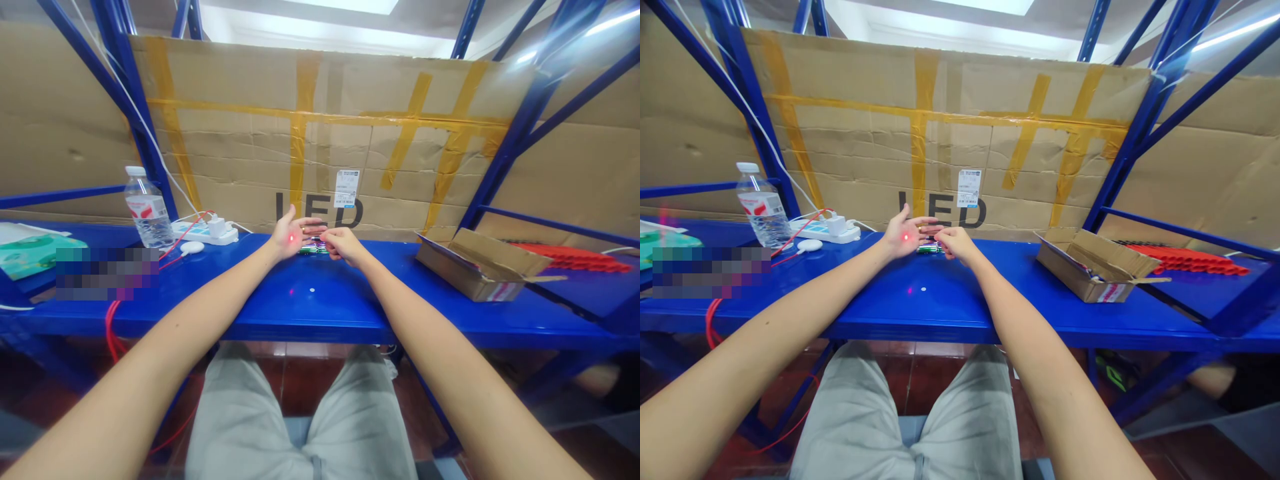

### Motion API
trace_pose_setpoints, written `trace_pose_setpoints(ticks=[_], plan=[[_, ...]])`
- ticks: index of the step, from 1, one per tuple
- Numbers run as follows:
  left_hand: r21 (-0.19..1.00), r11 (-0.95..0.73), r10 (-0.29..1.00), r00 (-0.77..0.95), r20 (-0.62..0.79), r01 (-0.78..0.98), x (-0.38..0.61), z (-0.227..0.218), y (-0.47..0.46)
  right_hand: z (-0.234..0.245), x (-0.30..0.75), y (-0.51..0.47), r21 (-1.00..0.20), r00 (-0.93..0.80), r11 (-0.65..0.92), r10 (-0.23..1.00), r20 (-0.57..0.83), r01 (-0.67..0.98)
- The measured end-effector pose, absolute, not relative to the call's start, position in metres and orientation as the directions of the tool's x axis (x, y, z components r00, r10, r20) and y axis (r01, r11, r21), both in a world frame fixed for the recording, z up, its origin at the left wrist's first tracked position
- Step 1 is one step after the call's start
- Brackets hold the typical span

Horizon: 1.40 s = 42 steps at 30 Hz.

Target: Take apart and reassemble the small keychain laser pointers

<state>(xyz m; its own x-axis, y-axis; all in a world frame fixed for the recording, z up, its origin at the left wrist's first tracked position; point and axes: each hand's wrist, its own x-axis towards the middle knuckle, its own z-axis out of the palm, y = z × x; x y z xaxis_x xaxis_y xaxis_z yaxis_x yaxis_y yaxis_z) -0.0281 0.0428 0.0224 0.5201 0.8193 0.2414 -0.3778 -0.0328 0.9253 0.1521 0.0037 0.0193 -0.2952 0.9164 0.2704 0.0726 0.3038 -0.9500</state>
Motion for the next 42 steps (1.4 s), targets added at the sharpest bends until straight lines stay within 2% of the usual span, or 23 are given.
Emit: trace_pose_setpoints(ticks=[7, 29, 31, 34, 37, 42], plan=[[0.931, -0.041, 0.813, 0.53, 0.243, -0.363, -0.03, 0.022, 0.043, 0.021, 0.154, 0.003, -0.948, -0.279, 0.314, 0.916, 0.289, 0.05], [0.95, -0.14, 0.845, 0.466, 0.261, -0.278, -0.025, 0.025, 0.041, 0.02, 0.153, 0.003, -0.94, -0.275, 0.306, 0.926, 0.258, 0.149], [0.952, -0.212, 0.874, 0.393, 0.286, -0.221, -0.023, 0.023, 0.045, 0.021, 0.153, 0.003, -0.944, -0.261, 0.281, 0.937, 0.232, 0.172], [0.932, -0.364, 0.892, 0.284, 0.351, -0.011, -0.022, 0.02, 0.051, 0.02, 0.153, 0.003, -0.938, -0.224, 0.243, 0.956, 0.188, 0.247], [0.869, -0.462, 0.848, 0.376, 0.374, 0.178, -0.025, 0.019, 0.052, 0.017, 0.154, 0.006, -0.924, -0.201, 0.233, 0.964, 0.177, 0.305], [0.763, -0.553, 0.782, 0.523, 0.339, 0.334, -0.032, 0.016, 0.055, 0.005, 0.159, 0.019, -0.905, -0.229, 0.272, 0.952, 0.204, 0.326]])
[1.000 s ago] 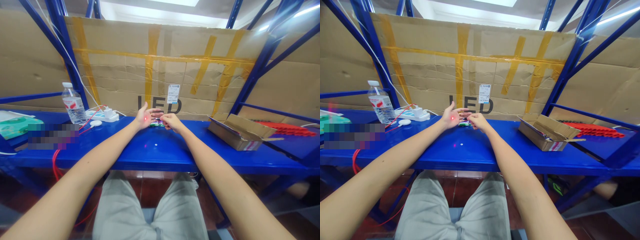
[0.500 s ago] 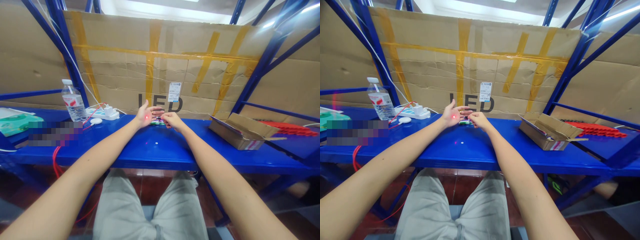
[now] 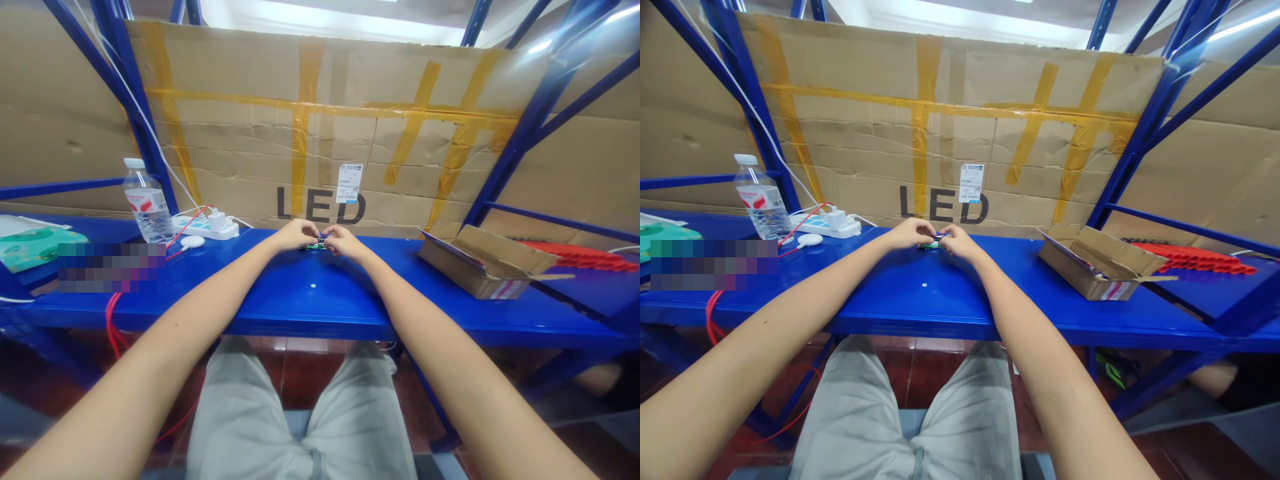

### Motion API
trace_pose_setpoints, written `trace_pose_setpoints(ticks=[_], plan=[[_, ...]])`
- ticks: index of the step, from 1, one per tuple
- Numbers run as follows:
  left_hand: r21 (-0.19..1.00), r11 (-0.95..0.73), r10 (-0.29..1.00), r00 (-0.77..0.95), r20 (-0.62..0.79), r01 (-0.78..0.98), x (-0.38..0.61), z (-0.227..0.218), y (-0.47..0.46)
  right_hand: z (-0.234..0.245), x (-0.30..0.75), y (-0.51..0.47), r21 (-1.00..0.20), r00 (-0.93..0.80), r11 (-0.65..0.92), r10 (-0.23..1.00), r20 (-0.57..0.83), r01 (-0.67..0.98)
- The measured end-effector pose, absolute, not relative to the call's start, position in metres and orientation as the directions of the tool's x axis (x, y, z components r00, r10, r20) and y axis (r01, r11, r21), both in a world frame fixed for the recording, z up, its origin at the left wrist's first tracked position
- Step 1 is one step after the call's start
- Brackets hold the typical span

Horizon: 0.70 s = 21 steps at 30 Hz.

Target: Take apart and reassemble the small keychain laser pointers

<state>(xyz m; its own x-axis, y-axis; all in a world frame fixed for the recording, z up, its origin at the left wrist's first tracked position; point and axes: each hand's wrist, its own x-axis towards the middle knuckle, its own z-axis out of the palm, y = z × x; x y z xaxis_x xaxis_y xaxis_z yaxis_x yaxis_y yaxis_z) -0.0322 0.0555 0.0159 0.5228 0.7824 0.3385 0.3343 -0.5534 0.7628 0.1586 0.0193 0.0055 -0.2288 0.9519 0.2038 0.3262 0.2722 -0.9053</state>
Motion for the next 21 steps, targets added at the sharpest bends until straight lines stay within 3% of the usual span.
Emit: trace_pose_setpoints(ticks=[4, 11, 16, 21], plan=[[0.61, -0.611, 0.778, 0.525, 0.344, 0.505, -0.039, 0.011, 0.059, -0.008, 0.166, 0.035, -0.823, -0.25, 0.346, 0.934, 0.256, 0.451], [0.438, -0.588, 0.807, 0.533, 0.255, 0.68, -0.042, 0.009, 0.051, -0.015, 0.171, 0.045, -0.492, -0.295, 0.427, 0.899, 0.325, 0.758], [0.353, -0.587, 0.809, 0.537, 0.238, 0.728, -0.043, 0.007, 0.053, -0.014, 0.169, 0.042, -0.35, -0.36, 0.458, 0.88, 0.311, 0.817], [0.264, -0.592, 0.803, 0.529, 0.275, 0.762, -0.044, 0.003, 0.059, -0.014, 0.171, 0.042, -0.241, -0.304, 0.418, 0.867, 0.396, 0.876]])
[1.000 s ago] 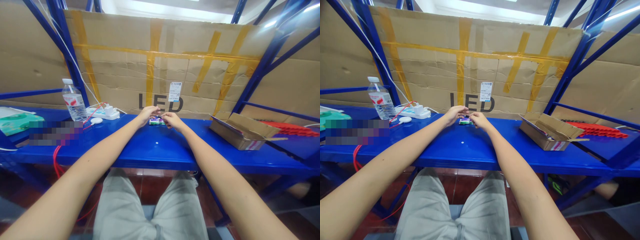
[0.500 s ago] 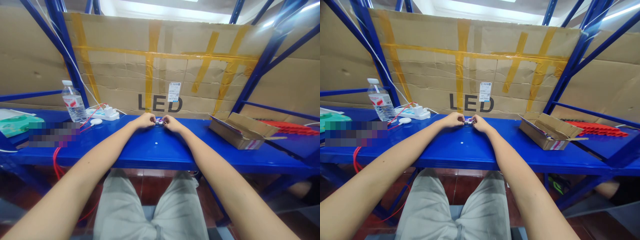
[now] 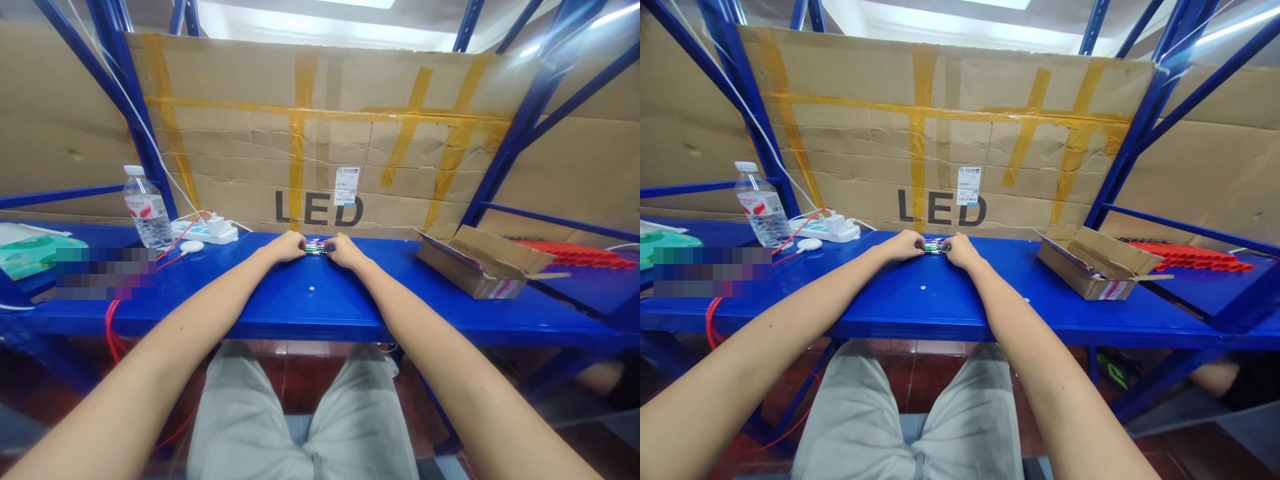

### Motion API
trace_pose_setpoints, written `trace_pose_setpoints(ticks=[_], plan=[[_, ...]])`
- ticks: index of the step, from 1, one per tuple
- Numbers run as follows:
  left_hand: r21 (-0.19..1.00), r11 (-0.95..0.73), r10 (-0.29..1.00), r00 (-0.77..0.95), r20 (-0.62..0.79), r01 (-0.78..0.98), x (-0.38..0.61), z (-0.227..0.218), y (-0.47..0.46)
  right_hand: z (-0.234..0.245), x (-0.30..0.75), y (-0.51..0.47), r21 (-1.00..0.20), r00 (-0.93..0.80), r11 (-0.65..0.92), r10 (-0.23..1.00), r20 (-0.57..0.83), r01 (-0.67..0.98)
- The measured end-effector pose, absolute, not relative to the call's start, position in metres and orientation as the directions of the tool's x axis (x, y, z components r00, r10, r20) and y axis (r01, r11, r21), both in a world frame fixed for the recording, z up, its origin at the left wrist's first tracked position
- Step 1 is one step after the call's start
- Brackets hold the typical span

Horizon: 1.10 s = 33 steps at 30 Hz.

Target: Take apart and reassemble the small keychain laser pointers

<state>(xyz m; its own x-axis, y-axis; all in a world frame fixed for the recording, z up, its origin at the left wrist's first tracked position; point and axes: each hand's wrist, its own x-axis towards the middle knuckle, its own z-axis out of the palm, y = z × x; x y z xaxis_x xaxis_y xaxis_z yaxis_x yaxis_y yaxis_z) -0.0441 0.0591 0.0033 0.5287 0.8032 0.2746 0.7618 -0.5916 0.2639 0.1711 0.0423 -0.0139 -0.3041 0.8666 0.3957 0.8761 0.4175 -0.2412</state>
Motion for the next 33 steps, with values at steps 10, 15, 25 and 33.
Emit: trace_pose_setpoints(ticks=[10, 15, 25, 33], plan=[[0.231, -0.198, 0.965, 0.148, 0.218, 0.953, -0.071, 0.01, 0.064, -0.008, 0.204, 0.051, -0.493, 0.035, 0.06, 0.983, 0.181, 0.868], [0.163, -0.185, 0.979, 0.167, 0.119, 0.969, -0.072, 0.004, 0.07, -0.004, 0.194, 0.042, -0.53, -0.084, 0.15, 0.986, 0.148, 0.835], [0.188, -0.189, 0.978, 0.166, 0.129, 0.964, -0.068, 0.0, 0.072, 0.002, 0.187, 0.033, -0.557, -0.133, 0.182, 0.983, 0.128, 0.811], [0.145, -0.194, 0.976, 0.177, 0.124, 0.97, -0.066, 0.001, 0.071, 0.001, 0.188, 0.034, -0.569, -0.142, 0.185, 0.983, 0.12, 0.801]])
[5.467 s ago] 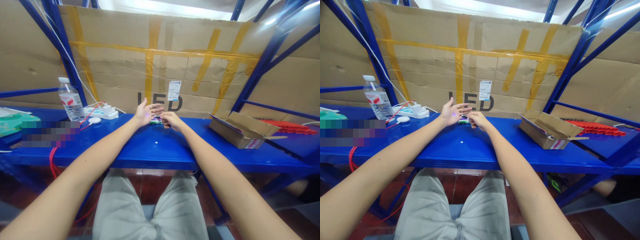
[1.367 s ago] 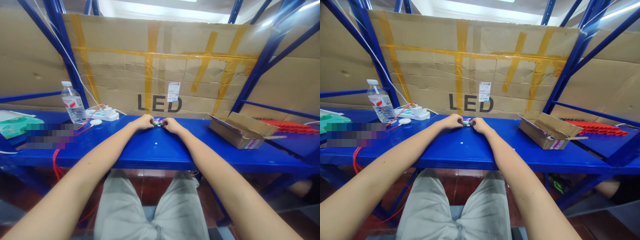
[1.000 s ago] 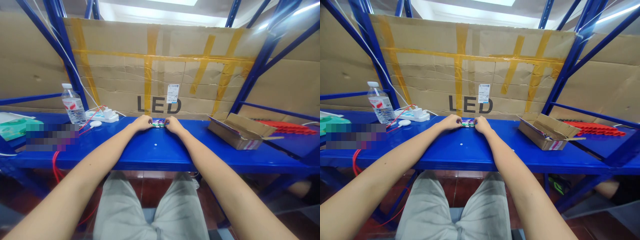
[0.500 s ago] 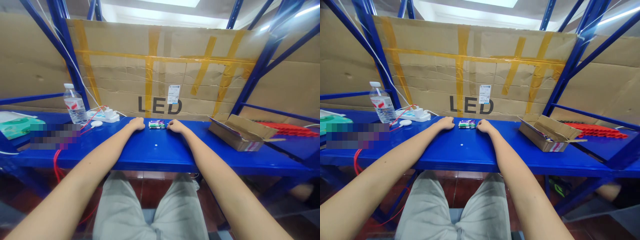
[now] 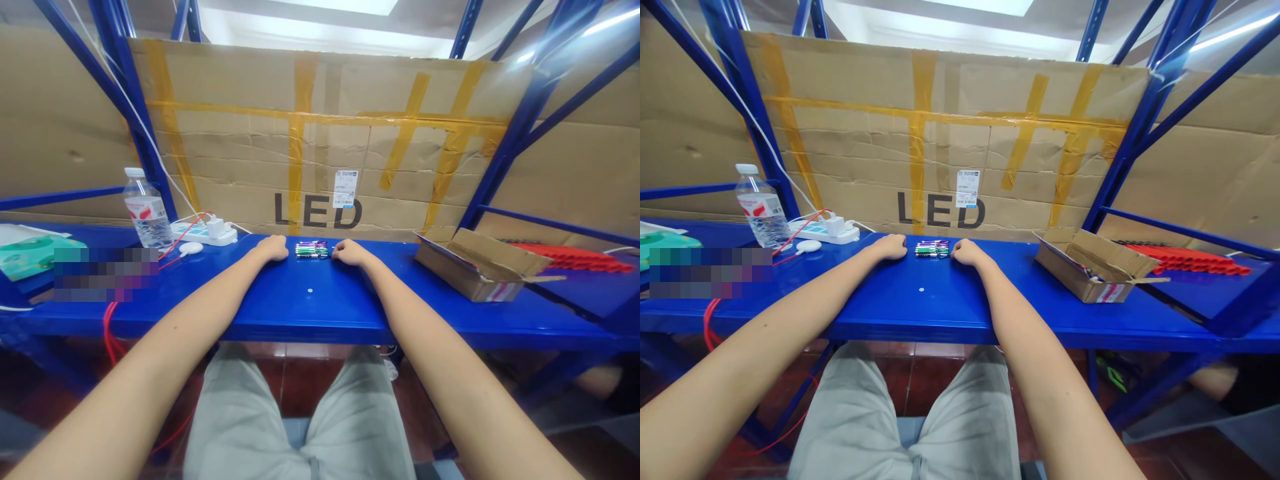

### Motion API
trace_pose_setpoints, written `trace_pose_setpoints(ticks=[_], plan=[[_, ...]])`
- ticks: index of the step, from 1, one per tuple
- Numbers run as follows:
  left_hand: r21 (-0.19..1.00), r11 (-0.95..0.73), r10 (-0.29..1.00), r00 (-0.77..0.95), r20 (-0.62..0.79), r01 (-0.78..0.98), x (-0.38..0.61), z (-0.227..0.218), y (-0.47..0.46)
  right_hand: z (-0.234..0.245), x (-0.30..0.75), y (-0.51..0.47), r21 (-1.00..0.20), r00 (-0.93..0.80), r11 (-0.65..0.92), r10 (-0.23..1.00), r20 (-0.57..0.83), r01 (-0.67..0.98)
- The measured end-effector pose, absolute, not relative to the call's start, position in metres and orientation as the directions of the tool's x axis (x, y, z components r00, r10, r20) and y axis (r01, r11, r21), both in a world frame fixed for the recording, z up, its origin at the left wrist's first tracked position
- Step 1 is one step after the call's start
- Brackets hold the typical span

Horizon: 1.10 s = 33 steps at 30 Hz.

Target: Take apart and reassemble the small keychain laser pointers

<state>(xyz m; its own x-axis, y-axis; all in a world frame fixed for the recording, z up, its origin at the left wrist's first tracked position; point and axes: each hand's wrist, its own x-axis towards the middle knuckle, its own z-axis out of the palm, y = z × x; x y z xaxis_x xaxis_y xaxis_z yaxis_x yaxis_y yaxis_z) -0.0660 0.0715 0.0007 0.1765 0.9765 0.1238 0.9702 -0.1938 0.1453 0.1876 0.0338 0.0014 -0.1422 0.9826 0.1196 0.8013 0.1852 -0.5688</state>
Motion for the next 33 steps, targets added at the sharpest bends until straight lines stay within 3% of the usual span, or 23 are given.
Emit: trace_pose_setpoints(ticks=[7, 11, 13, 18, 22, 24, 29, 33], plan=[[0.222, -0.082, 0.99, 0.053, 0.134, 0.972, -0.059, 0.001, 0.068, -0.001, 0.189, 0.038, -0.549, -0.164, 0.198, 0.98, 0.111, 0.812], [0.304, -0.096, 0.976, 0.03, 0.216, 0.948, -0.056, 0.006, 0.062, -0.004, 0.19, 0.041, -0.541, -0.17, 0.208, 0.978, 0.118, 0.815], [0.279, -0.182, 0.951, 0.096, 0.294, 0.943, -0.053, 0.009, 0.057, -0.004, 0.19, 0.042, -0.545, -0.165, 0.207, 0.978, 0.126, 0.812], [0.127, -0.61, 0.759, 0.531, 0.377, 0.782, -0.035, 0.009, 0.046, -0.004, 0.188, 0.04, -0.573, -0.158, 0.254, 0.964, 0.214, 0.779], [-0.035, -0.689, 0.669, 0.653, 0.355, 0.724, -0.023, 0.0, 0.042, -0.004, 0.184, 0.038, -0.614, -0.233, 0.351, 0.935, 0.267, 0.707], [-0.057, -0.689, 0.664, 0.661, 0.349, 0.723, -0.022, -0.002, 0.042, -0.004, 0.182, 0.038, -0.639, -0.279, 0.385, 0.923, 0.265, 0.666], [0.078, -0.738, 0.654, 0.683, 0.324, 0.67, -0.023, -0.001, 0.041, -0.002, 0.179, 0.037, -0.592, -0.37, 0.486, 0.874, 0.316, 0.643], [0.249, -0.747, 0.664, 0.701, 0.259, 0.616, -0.023, 0.003, 0.036, -0.001, 0.178, 0.036, -0.599, -0.412, 0.478, 0.875, 0.256, 0.642]])
